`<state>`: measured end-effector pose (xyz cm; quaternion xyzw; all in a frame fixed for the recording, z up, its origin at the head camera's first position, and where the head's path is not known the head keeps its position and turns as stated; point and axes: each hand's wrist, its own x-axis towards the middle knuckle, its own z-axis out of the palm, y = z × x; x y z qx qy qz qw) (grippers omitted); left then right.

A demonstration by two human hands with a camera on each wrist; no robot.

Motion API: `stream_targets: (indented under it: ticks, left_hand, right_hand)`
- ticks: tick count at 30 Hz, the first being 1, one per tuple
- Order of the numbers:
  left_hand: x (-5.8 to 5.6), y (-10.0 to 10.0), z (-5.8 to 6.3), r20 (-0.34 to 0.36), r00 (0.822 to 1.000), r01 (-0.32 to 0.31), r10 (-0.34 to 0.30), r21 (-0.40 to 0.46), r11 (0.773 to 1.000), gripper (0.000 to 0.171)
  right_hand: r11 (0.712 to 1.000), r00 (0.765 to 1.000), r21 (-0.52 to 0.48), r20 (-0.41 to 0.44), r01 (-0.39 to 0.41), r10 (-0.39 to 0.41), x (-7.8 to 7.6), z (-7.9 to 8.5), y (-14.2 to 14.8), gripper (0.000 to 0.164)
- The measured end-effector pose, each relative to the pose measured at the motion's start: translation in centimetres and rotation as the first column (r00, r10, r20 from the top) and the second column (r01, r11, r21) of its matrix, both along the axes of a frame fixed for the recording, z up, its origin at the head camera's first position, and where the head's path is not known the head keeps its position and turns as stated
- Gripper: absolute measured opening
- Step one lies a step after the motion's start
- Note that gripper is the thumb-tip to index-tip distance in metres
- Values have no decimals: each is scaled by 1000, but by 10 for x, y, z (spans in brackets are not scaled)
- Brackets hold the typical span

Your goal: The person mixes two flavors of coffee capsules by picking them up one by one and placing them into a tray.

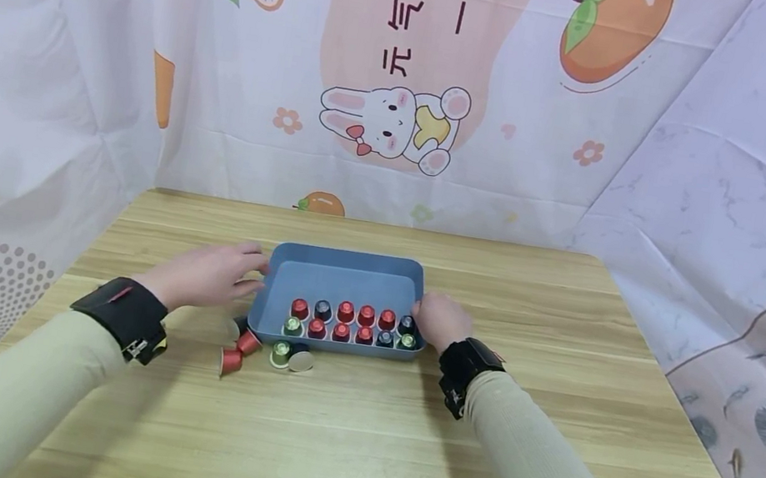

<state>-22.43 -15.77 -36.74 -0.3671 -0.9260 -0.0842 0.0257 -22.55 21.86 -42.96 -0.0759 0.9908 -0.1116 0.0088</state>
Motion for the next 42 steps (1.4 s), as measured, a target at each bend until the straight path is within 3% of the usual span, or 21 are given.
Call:
stream_targets:
  ticks: [22, 42]
  left_hand:
    - [2, -51, 11, 13, 996, -92, 93, -52, 994, 15]
    - [8, -103, 10, 129, 977, -157, 170, -111, 981, 15]
  right_hand:
    - [1000, 1000, -14, 2, 8, -8, -1, 4, -2, 37]
    - [1000, 999, -21, -39, -14, 14, 2, 2, -3, 37]
